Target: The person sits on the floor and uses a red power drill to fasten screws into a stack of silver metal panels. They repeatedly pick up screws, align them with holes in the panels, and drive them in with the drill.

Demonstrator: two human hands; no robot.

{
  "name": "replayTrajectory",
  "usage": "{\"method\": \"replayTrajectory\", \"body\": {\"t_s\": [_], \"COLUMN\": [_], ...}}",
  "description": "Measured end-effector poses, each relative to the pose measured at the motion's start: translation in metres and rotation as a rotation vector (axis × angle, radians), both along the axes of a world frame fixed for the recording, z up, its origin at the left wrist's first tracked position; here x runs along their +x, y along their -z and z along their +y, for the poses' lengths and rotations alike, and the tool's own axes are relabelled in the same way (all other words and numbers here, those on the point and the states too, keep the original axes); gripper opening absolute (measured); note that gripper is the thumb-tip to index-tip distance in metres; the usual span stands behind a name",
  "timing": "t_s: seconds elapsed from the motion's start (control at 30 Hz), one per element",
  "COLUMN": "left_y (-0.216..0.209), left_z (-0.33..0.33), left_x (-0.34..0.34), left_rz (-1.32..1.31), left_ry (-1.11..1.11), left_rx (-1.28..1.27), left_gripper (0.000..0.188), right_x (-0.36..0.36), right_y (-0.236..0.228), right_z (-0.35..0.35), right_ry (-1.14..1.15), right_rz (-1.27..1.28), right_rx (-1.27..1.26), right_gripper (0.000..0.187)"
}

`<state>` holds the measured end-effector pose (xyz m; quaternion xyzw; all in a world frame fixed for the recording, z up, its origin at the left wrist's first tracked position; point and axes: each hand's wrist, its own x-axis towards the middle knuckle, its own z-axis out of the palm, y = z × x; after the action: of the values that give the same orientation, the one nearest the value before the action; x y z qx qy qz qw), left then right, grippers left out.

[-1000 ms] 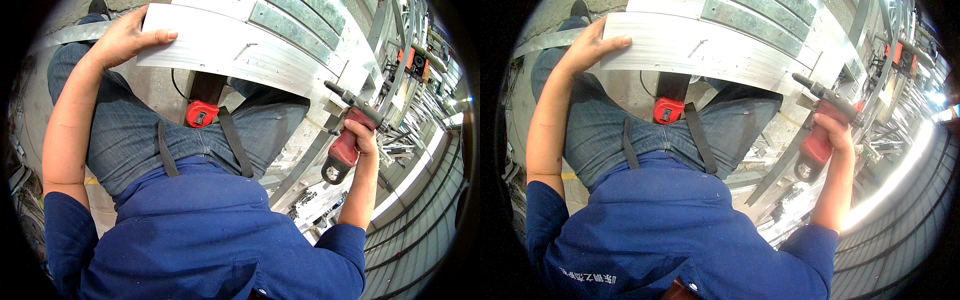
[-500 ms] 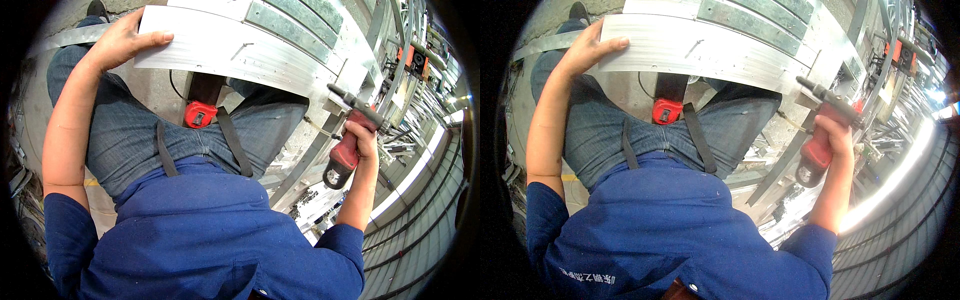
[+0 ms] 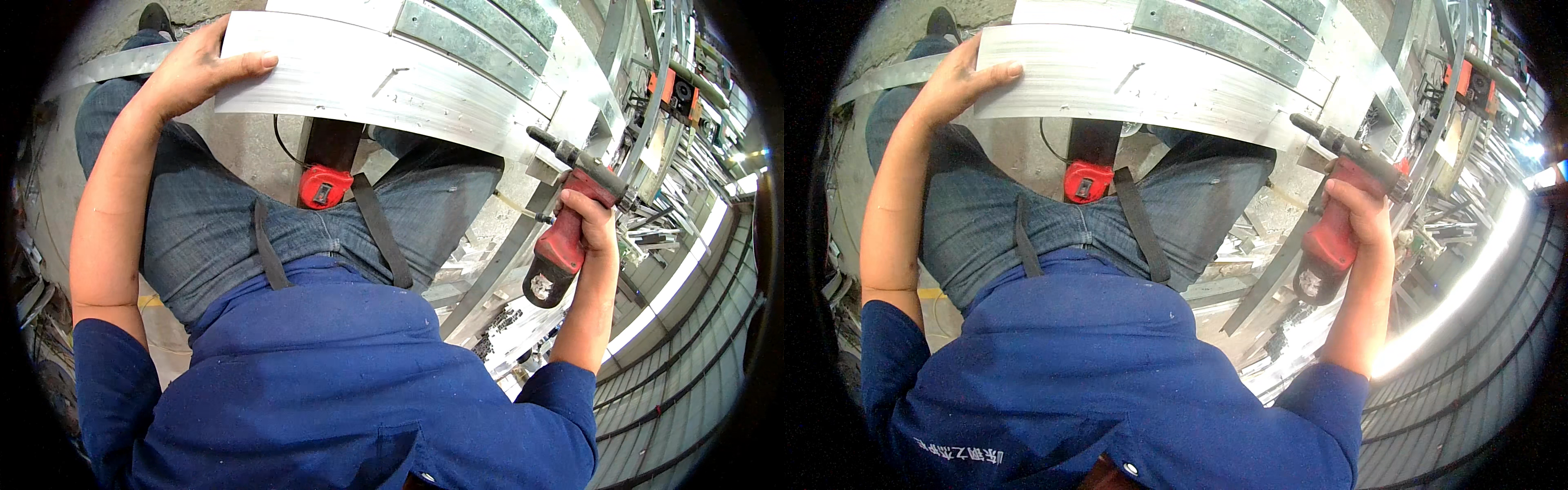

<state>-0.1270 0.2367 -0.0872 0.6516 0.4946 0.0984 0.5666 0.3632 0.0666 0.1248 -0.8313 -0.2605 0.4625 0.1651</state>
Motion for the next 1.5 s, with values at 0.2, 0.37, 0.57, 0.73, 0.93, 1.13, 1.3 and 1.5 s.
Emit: {"method": "replayTrajectory", "body": {"t_s": [0.2,0.37,0.57,0.73,0.93,1.13,1.3,1.5], "left_y": [0.003,0.012,0.020,0.016,0.017,0.013,0.013,0.000], "left_z": [0.001,0.000,-0.003,0.000,0.000,-0.003,-0.002,0.002], "left_x": [-0.002,-0.006,-0.006,-0.007,-0.007,-0.006,-0.003,-0.001], "left_rz": [-0.055,-0.080,-0.028,-0.025,-0.023,-0.049,-0.019,-0.097], "left_ry": [-0.006,-0.033,-0.042,-0.009,-0.004,-0.027,-0.026,-0.006], "left_rx": [0.001,-0.061,0.003,-0.009,-0.007,-0.035,0.011,-0.043], "left_gripper": [0.077,0.075,0.083,0.085,0.083,0.084,0.092,0.080], "right_x": [-0.006,-0.008,-0.012,-0.009,-0.019,-0.026,-0.040,-0.102], "right_y": [0.000,-0.001,-0.004,-0.005,0.005,0.005,0.007,0.022], "right_z": [0.007,0.011,0.016,0.018,0.021,0.025,0.019,0.014], "right_ry": [-0.049,-0.055,0.006,-0.010,-0.094,-0.154,-0.333,-1.197], "right_rz": [-0.055,-0.057,-0.027,-0.047,-0.183,-0.194,-0.348,-0.942], "right_rx": [-0.028,-0.042,-0.057,-0.107,-0.092,-0.094,-0.086,-0.368], "right_gripper": [0.040,0.041,0.043,0.044,0.031,0.027,0.026,0.038]}}
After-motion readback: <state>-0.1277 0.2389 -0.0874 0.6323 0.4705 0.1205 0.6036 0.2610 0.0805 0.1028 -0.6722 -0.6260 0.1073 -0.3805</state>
